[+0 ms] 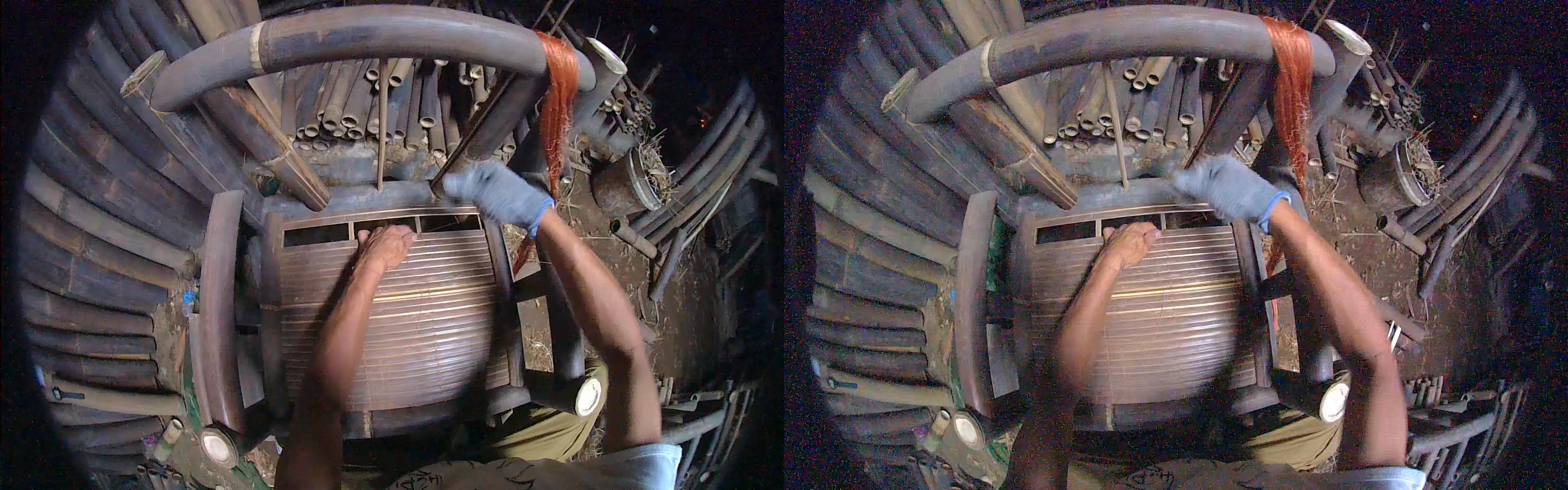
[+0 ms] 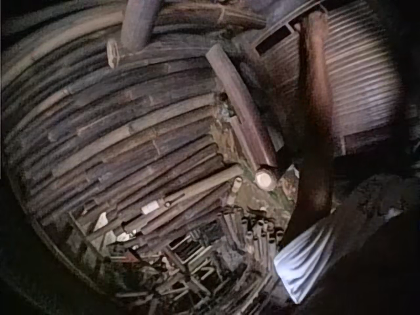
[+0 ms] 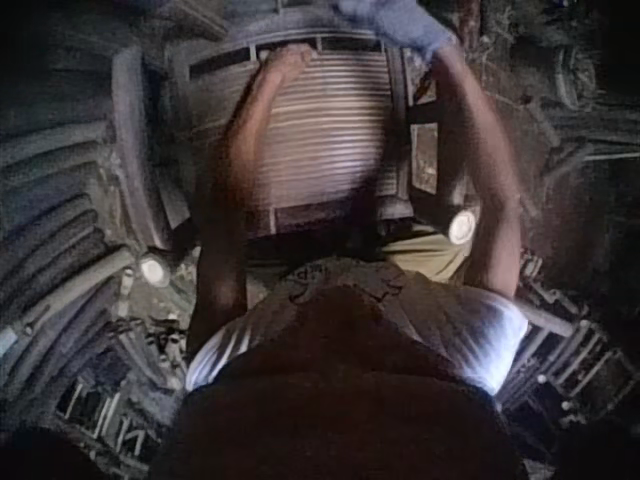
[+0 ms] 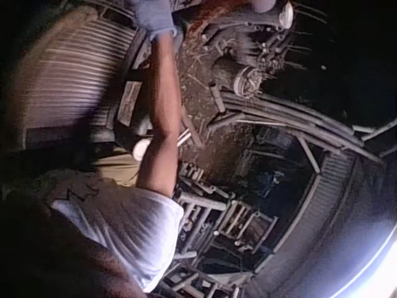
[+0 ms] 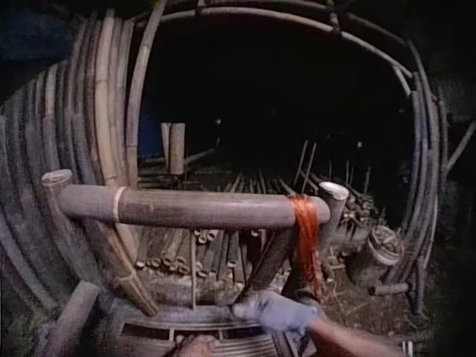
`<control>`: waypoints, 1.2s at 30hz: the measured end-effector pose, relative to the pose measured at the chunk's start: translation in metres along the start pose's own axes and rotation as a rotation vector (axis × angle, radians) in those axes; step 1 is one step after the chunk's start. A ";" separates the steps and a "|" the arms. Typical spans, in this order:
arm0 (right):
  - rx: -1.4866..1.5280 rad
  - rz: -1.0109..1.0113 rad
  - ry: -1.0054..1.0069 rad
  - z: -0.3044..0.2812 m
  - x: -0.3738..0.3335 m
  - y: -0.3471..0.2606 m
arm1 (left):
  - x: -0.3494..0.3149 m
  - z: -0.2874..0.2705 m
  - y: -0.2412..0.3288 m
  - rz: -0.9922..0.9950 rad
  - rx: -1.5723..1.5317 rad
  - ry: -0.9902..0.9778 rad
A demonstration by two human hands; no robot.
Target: The person constructs a bamboo chair by threading a line through the seat slats to secure them, then uses a large knife to sharpen the end of a bamboo pole before continuing to lash the seat components together.
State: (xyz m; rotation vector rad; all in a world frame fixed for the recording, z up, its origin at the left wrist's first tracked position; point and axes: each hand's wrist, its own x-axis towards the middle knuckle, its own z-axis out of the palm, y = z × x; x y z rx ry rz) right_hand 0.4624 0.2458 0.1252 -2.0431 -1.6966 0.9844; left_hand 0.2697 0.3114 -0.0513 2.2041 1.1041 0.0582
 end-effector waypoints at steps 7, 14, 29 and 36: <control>-0.412 -0.105 -0.215 0.091 -0.040 0.064 | 0.005 0.010 -0.009 0.039 -0.032 0.029; 0.131 0.114 -0.127 0.088 -0.060 0.066 | -0.005 0.009 -0.010 -0.004 -0.028 0.081; 0.257 -0.060 0.368 -0.084 -0.175 0.115 | -0.114 -0.022 -0.030 0.103 -0.284 0.946; -0.433 0.208 0.829 -0.122 -0.293 0.171 | -0.316 0.037 -0.025 -0.200 0.081 0.511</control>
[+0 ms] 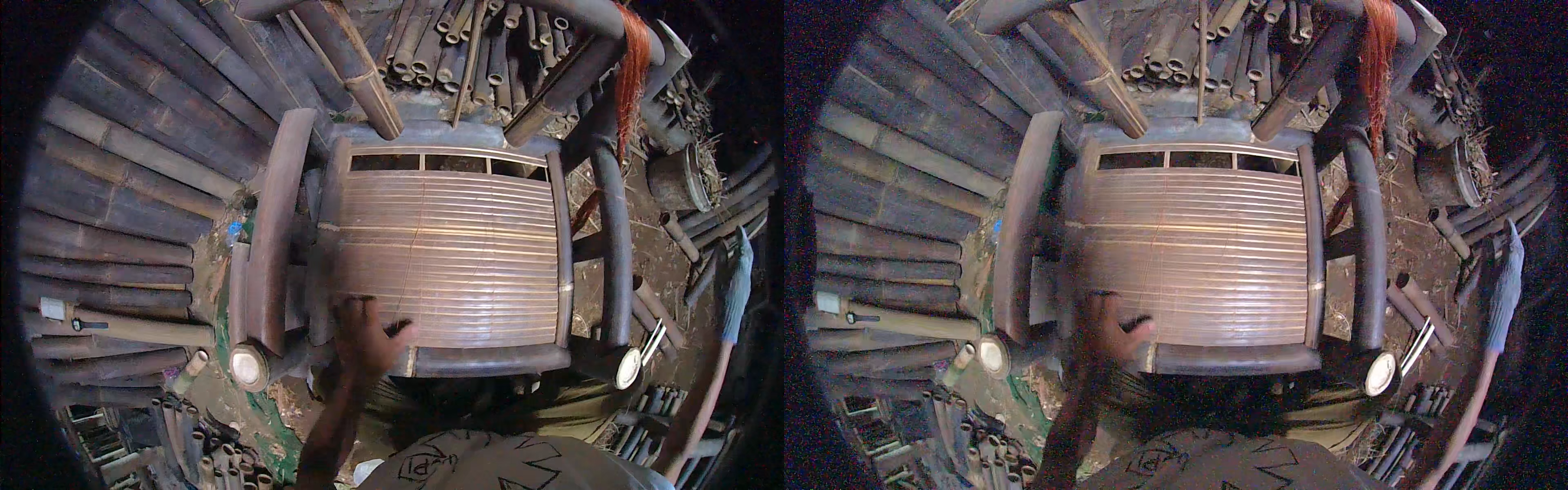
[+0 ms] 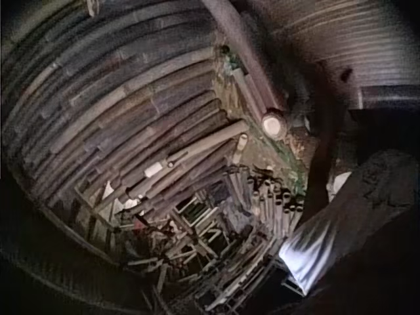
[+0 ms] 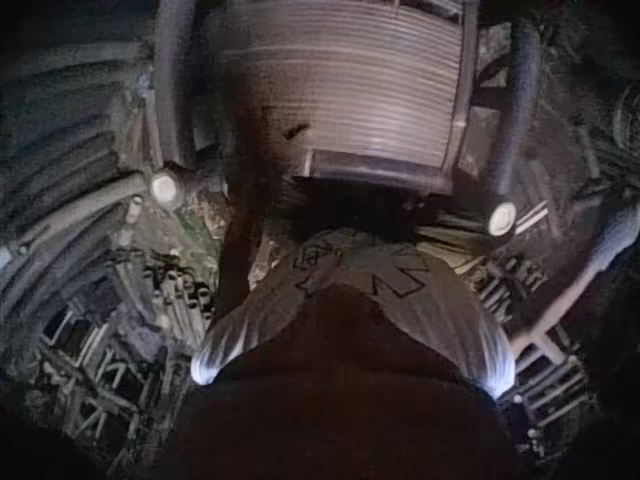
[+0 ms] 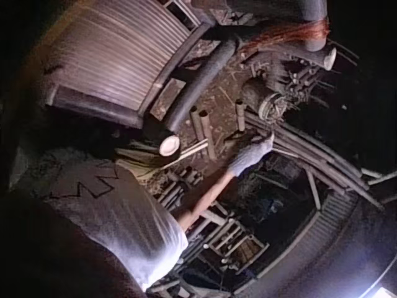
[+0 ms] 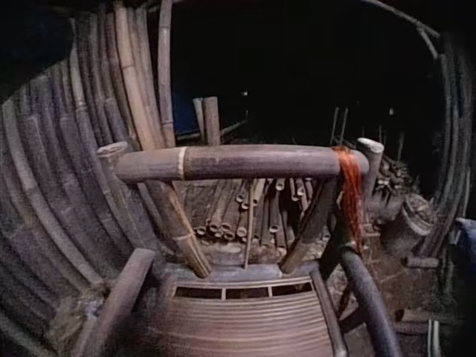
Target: The person constructs a bamboo chair by threading a line through the seat slats to secure them, then uses a large knife to sharpen the end of a bamboo pole before continuing to lash the seat components together.
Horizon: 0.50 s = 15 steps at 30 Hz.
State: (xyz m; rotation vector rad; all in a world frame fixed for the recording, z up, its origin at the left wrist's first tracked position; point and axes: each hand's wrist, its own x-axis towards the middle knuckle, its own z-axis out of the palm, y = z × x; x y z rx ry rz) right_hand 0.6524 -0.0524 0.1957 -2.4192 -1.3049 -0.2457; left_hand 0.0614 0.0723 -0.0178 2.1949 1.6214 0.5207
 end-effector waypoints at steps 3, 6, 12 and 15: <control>0.212 -0.249 -0.109 0.003 -0.092 -0.176 | -0.040 -0.002 0.015 -0.076 0.055 -0.015; 0.218 -0.424 -0.543 0.039 -0.150 -0.272 | -0.049 0.009 0.004 -0.020 0.078 0.004; 0.818 -0.050 -1.043 0.178 -0.191 -0.317 | -0.065 -0.023 0.056 -0.260 -0.788 -0.566; 1.022 0.242 -1.045 0.153 -0.165 -0.355 | -0.079 -0.039 0.078 0.168 -0.792 -0.698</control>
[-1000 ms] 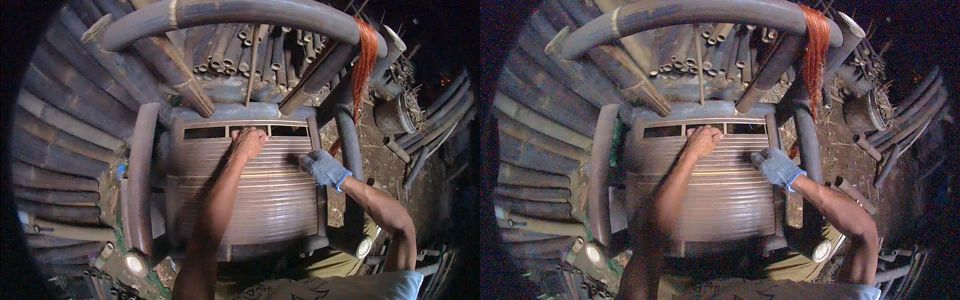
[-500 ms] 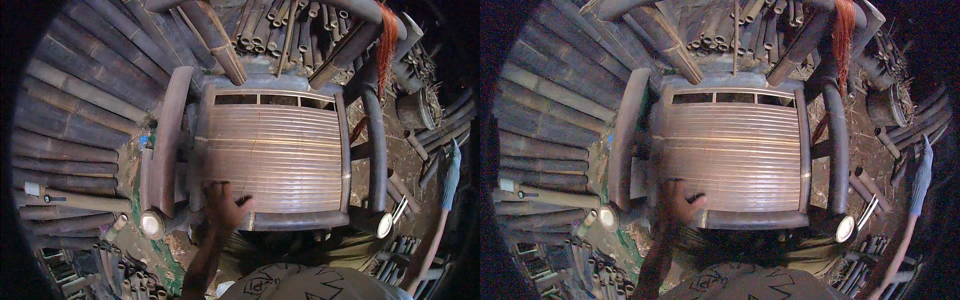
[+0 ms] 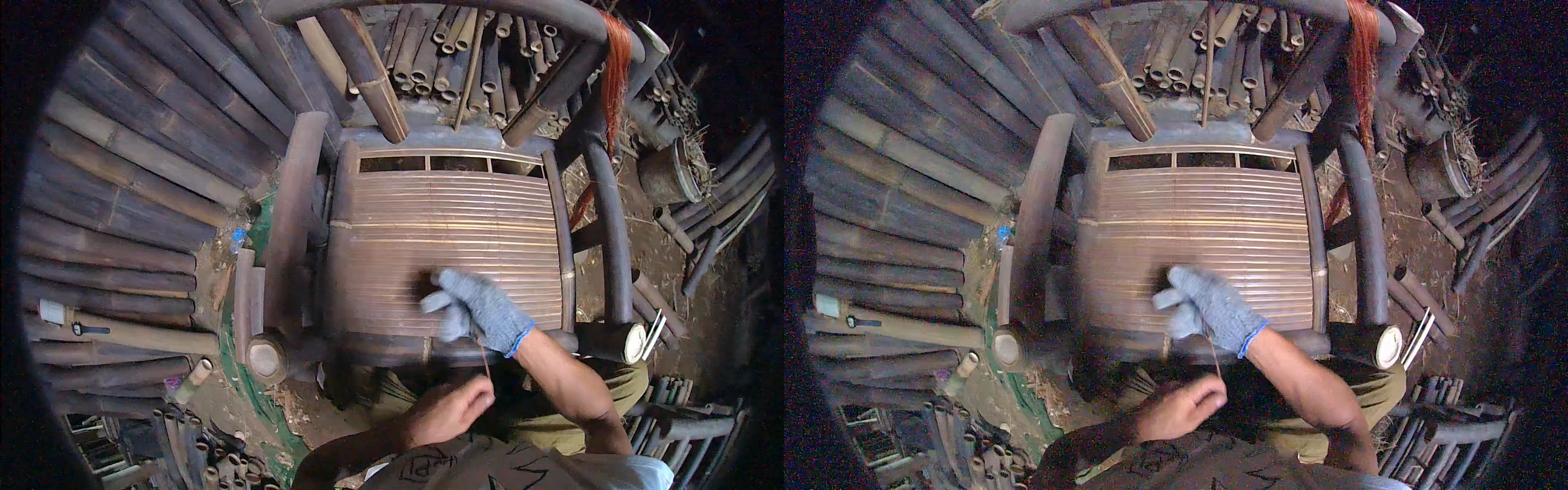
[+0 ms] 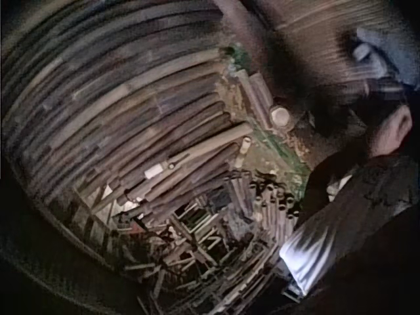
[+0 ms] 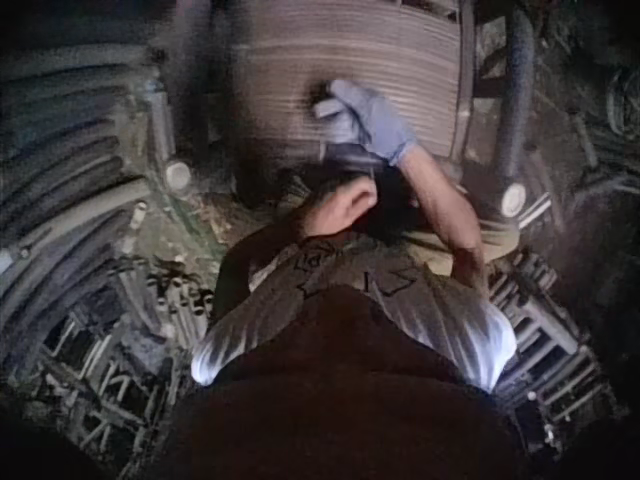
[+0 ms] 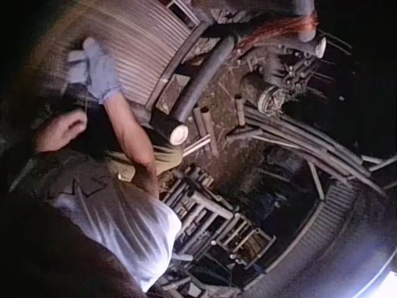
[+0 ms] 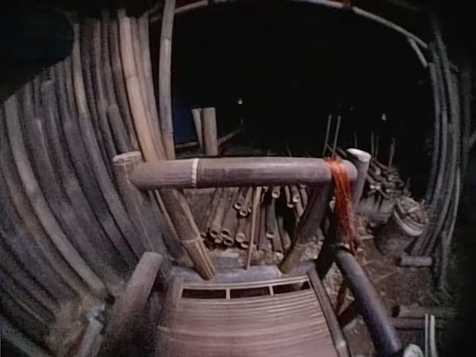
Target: The person constructs a bamboo chair by threading a line through the seat slats to secure them, then uses a large knife to sharpen the end of a bamboo pole before continuing to lash the seat components together.
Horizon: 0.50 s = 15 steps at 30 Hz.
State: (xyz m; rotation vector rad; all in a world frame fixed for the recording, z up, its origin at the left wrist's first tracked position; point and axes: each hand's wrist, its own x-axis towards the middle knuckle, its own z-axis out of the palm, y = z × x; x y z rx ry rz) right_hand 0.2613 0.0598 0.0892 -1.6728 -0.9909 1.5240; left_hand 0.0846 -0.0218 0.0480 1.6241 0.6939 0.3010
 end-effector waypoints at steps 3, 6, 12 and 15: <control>-0.323 -0.345 0.311 -0.012 -0.016 -0.041 | 0.026 -0.041 0.013 0.102 0.140 0.245; -1.033 -0.717 0.592 -0.026 -0.068 -0.108 | 0.107 -0.109 0.013 0.388 0.443 0.663; -0.662 -0.856 0.985 -0.078 -0.054 -0.163 | 0.247 -0.179 -0.002 0.567 0.243 0.791; -0.536 -0.771 1.007 -0.138 0.046 -0.120 | 0.268 -0.234 -0.043 0.353 0.590 0.916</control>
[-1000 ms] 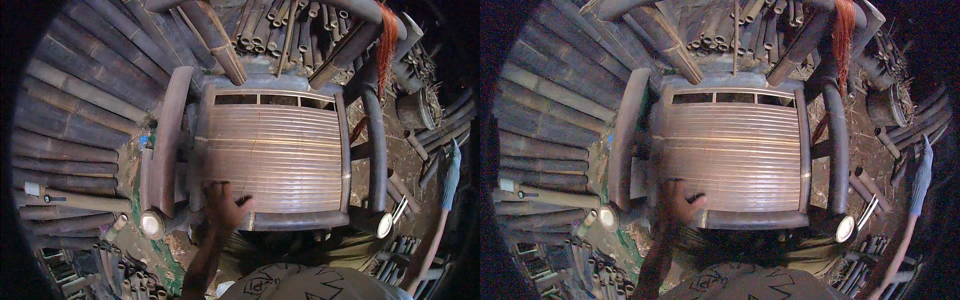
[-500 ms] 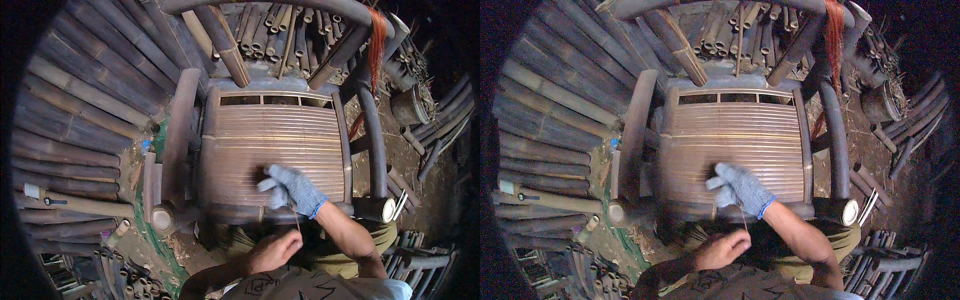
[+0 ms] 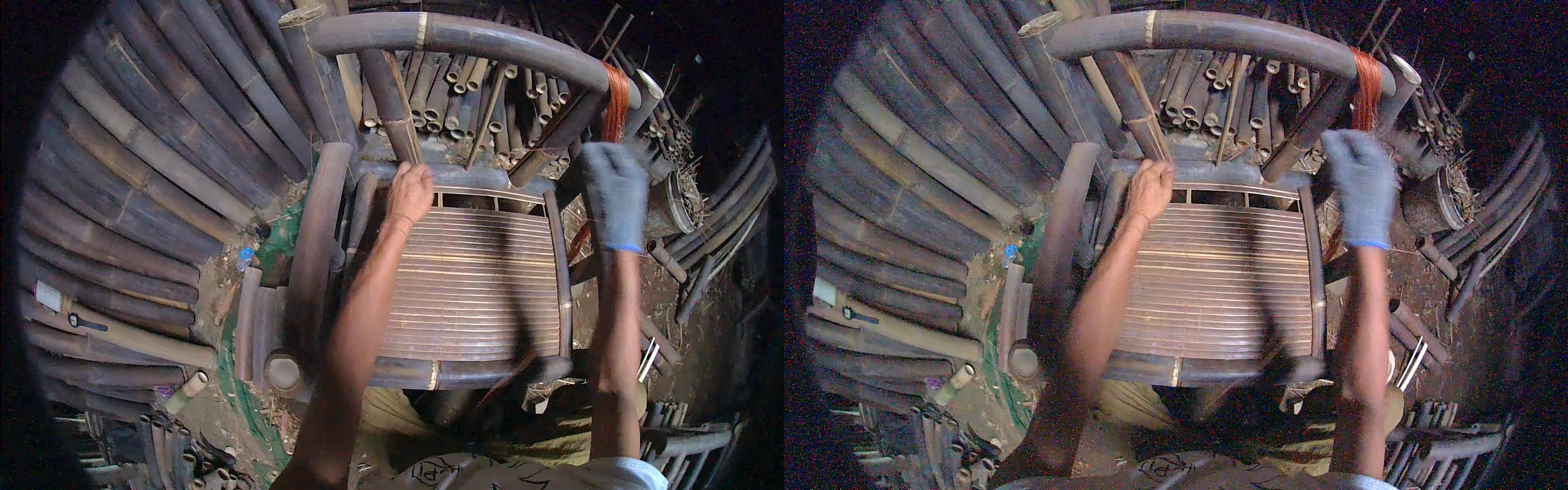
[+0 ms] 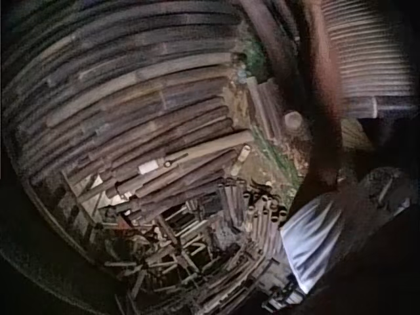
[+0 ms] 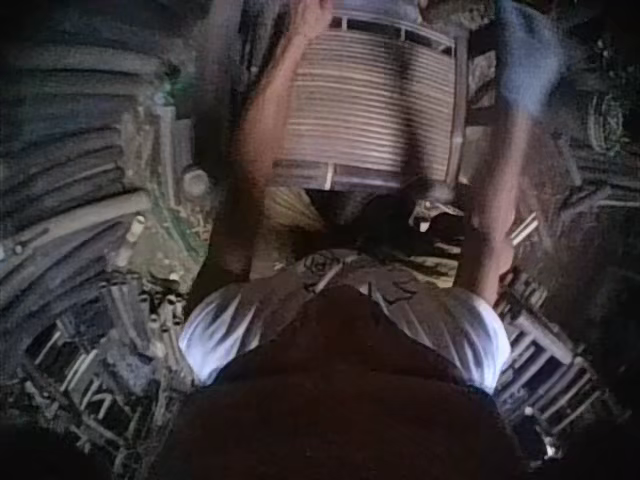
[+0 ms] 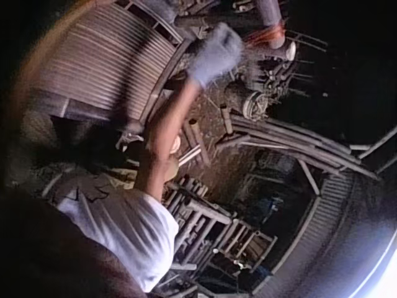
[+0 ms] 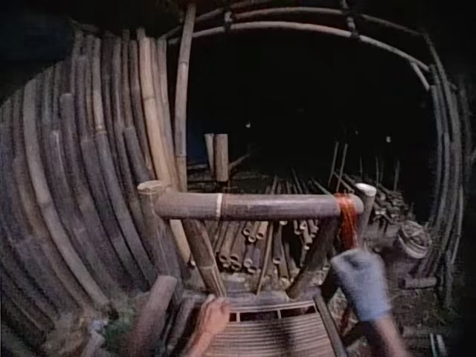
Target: The person constructs a bamboo chair by threading a line through the seat slats to secure them, then uses a large knife to sharpen the end of a bamboo pole before continuing to lash the seat components together.
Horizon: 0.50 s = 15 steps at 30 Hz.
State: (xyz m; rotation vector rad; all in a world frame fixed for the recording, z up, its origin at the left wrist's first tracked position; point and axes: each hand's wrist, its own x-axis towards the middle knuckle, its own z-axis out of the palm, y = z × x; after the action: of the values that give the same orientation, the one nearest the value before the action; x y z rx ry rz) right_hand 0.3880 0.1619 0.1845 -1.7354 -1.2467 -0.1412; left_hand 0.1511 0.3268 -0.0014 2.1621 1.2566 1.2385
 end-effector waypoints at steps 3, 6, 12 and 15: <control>-0.425 -0.181 -0.209 0.107 -0.032 0.093 | -0.023 0.019 -0.077 -0.148 0.271 -0.474; -0.655 -0.013 -0.511 0.140 -0.065 0.109 | -0.036 0.022 -0.070 0.046 0.479 -0.447; -0.732 -0.096 -0.467 0.168 -0.091 0.102 | -0.049 0.017 -0.070 -0.034 0.509 -0.367; -0.762 -0.104 -0.509 0.174 -0.086 0.100 | -0.049 0.017 -0.067 -0.041 0.508 -0.382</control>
State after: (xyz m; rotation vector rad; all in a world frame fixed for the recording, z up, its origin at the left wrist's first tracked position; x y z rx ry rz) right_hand 0.3547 0.2310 -0.0198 -2.4573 -1.8065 -0.2728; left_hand 0.1186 0.3250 -0.0799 2.5352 1.5456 0.4749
